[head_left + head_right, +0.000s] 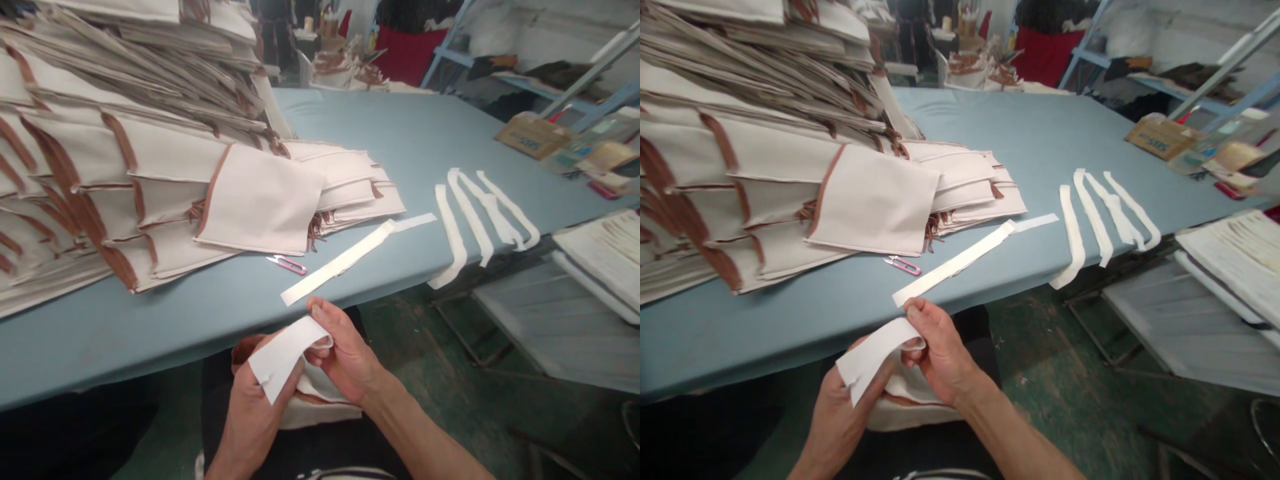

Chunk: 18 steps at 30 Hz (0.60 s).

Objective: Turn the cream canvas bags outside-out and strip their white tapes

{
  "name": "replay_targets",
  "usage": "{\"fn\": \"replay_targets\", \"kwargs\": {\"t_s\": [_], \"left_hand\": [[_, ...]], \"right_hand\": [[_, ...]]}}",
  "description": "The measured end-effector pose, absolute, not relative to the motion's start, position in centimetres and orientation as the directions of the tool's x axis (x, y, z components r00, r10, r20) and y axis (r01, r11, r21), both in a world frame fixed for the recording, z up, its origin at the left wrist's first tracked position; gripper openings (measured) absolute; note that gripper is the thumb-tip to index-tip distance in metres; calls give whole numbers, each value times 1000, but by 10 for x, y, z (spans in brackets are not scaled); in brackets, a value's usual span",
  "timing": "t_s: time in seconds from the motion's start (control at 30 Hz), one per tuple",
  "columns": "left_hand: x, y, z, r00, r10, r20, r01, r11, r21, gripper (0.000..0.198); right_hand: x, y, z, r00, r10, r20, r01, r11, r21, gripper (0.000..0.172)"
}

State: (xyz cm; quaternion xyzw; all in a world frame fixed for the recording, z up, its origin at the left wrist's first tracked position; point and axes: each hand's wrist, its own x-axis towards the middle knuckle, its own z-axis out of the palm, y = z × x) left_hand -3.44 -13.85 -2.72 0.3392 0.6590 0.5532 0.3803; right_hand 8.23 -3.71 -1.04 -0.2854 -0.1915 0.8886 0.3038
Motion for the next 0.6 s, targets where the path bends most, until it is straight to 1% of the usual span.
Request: {"fn": "replay_targets", "kwargs": {"t_s": [0.07, 0.17, 0.33, 0.6], "left_hand": [[-35, -142, -29, -475, 869, -135, 21, 165, 986, 43], [-38, -146, -33, -463, 872, -157, -1, 176, 984, 42], [-44, -150, -42, -435, 858, -273, -162, 224, 961, 43], [-51, -153, -52, -493, 820, -292, -283, 167, 945, 49]], "right_hand": [[83, -39, -12, -668, 625, -405, -408, -762, -503, 54], [82, -42, -14, -688, 596, -415, -384, -783, -489, 54], [76, -50, -16, -694, 580, -427, -363, -794, -488, 56], [65, -60, -24, -649, 575, -498, -359, -809, -466, 55]]}}
